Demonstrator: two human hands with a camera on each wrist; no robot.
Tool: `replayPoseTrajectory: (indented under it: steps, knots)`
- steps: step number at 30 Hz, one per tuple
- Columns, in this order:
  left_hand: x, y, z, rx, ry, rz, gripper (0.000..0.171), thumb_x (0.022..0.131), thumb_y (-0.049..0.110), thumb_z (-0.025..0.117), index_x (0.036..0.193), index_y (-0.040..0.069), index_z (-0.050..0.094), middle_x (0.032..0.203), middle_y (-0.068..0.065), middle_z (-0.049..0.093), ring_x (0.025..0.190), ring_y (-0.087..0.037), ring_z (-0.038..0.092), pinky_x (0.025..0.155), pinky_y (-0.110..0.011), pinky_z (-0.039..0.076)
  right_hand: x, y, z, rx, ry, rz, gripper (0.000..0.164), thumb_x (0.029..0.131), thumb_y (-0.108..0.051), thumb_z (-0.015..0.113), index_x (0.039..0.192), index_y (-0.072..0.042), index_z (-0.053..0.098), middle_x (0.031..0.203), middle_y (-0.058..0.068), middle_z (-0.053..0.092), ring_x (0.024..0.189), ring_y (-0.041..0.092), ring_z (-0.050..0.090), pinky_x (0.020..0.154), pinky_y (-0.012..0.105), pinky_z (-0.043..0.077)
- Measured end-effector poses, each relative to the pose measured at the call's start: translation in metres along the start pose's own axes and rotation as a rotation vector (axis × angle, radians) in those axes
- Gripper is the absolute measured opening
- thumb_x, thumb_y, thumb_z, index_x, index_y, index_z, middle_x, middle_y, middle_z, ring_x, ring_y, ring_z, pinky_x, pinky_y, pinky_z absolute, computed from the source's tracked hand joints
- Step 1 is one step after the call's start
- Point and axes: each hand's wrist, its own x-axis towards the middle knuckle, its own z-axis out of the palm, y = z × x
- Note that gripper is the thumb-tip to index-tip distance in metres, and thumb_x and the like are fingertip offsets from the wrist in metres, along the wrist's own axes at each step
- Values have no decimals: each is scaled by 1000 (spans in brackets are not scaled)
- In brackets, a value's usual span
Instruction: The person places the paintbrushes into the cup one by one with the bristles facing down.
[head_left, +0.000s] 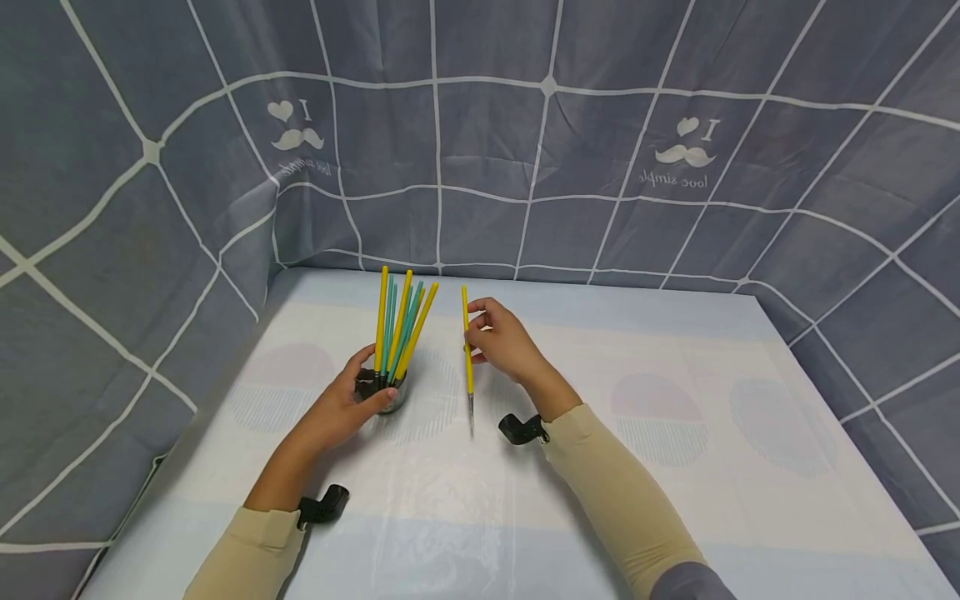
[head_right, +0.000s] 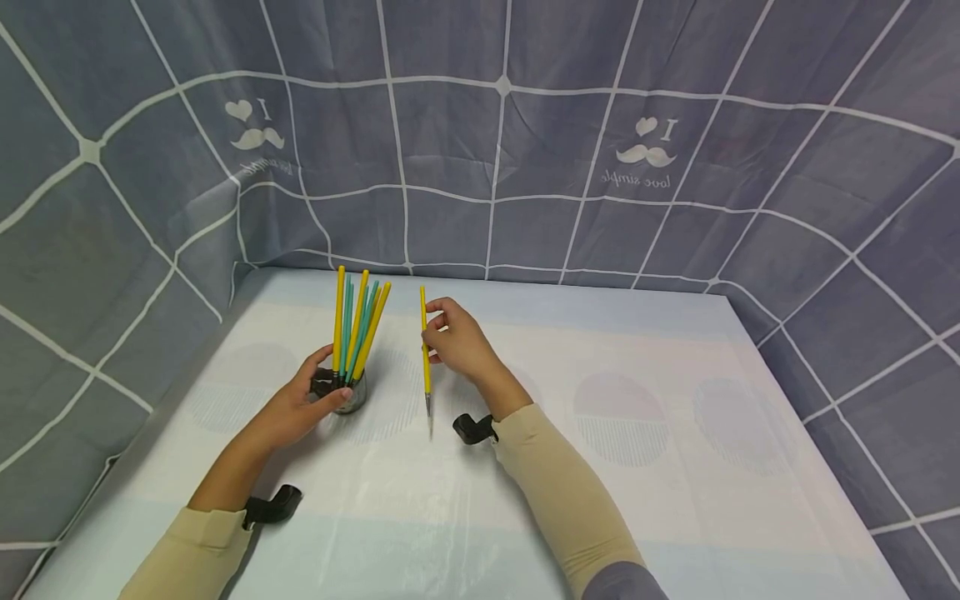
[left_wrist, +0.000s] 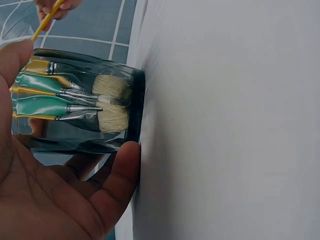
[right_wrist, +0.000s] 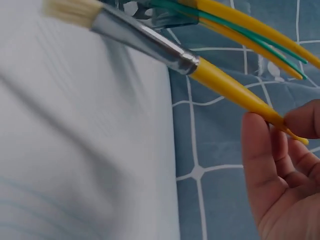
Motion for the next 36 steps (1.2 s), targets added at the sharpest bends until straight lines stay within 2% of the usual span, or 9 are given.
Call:
replayPoseTrajectory:
  steps: [3,14,18,25,30,33,36]
  knots:
    - [0,-1,0,-2,3,6,83,96,45,64,159,23,14,152,-25,34,140,-47,29,104,-71,26,-1,-8,2,71,22,-51,32,97,-2,55,128,-6,47,97,12,54,81,25,65,72,48,58]
    - [0,-4,1,-5,9,27,83,96,43,64,159,23,14,151,-26,35,140,-48,29,104,-71,26,-4,-33,13,249,104,-229,33,94,5,51,126,-1,42,97,13,53,83,26,66,71,37,58]
    - [0,-3,1,-1,13,25,83,97,43,64,159,22,14,151,-26,35,140,-48,29,103,-71,27,-4,-36,20,285,132,-253,30,95,5,51,122,-3,41,96,11,51,86,25,66,72,36,58]
    - [1,-1,1,-11,10,14,85,96,45,64,159,21,13,152,-26,35,140,-48,29,103,-71,27,-5,-41,31,327,181,-287,26,97,4,50,120,-3,42,97,10,51,96,37,64,74,34,58]
    - [0,-1,1,-28,11,33,82,96,42,65,159,22,15,150,-25,38,139,-47,31,104,-70,27,-3,-40,38,314,196,-316,24,98,3,49,120,-3,42,98,10,50,90,24,63,80,47,56]
    - [0,-2,1,-31,11,38,82,96,41,65,159,22,15,149,-25,39,139,-47,32,104,-70,27,-2,-36,44,291,193,-319,24,98,1,49,121,-2,42,98,10,50,87,18,61,80,45,57]
    - [0,-2,1,-29,14,38,82,96,43,65,159,22,16,149,-25,39,139,-46,32,104,-70,27,-1,-34,48,283,192,-324,27,98,1,50,124,2,41,98,10,50,85,17,59,76,36,58]
